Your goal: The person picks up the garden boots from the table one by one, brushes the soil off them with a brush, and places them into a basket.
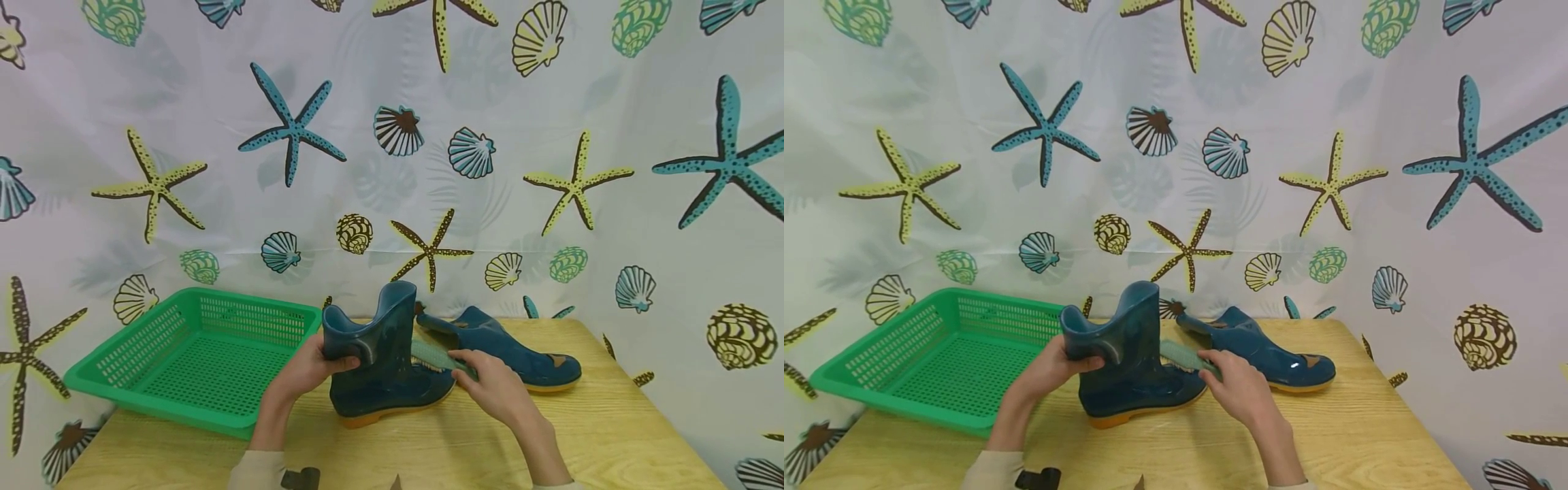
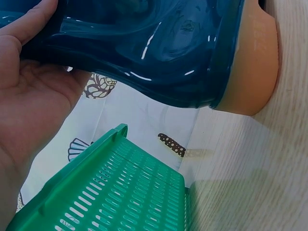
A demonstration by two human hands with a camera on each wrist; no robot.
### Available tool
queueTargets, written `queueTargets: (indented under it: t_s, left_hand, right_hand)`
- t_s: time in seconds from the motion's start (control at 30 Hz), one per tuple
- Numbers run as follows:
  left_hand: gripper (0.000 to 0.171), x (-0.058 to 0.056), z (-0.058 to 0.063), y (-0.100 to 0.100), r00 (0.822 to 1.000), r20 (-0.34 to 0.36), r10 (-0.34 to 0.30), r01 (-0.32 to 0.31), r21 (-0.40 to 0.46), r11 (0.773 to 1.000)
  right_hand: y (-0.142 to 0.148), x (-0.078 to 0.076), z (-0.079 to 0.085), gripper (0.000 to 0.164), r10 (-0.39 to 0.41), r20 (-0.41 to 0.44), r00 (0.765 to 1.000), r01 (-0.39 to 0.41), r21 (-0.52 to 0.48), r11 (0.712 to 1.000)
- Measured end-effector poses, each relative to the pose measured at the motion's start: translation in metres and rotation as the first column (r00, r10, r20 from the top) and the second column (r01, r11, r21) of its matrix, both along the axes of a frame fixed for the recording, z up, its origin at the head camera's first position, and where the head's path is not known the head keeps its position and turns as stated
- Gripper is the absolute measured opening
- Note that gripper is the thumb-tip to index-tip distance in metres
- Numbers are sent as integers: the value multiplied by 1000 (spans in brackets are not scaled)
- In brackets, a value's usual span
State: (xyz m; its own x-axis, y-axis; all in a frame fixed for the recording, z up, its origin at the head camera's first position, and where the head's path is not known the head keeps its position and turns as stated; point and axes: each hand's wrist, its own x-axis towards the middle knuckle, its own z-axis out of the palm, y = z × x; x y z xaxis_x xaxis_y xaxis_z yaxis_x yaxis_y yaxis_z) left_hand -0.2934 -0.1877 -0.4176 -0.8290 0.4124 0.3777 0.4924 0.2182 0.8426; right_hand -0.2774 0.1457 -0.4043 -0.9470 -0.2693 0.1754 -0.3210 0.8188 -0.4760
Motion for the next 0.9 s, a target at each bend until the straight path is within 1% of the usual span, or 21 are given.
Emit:
queueTargets:
  t_s: [0.2,0.33,0.6,0.9]
  left_hand:
    - [27,1,2,1,1000,6,5,-5,2,1000]
    - [27,1,2,1,1000,10,0,0,2,1000]
    - [28,1,2,1,1000,9,-3,3,-1,1000]
    - [29,1,1,1,1000,20,10,-10,-3,1000]
  right_hand:
    - [1,1,-1,33,-6,40,999,6,9,1000]
    - [1,1,-2,33,-7,51,999,7,13,1000]
    - [4,-1,-3,32,-35,76,997,32,37,999]
    - [7,-2,-3,32,-65,88,994,60,59,996]
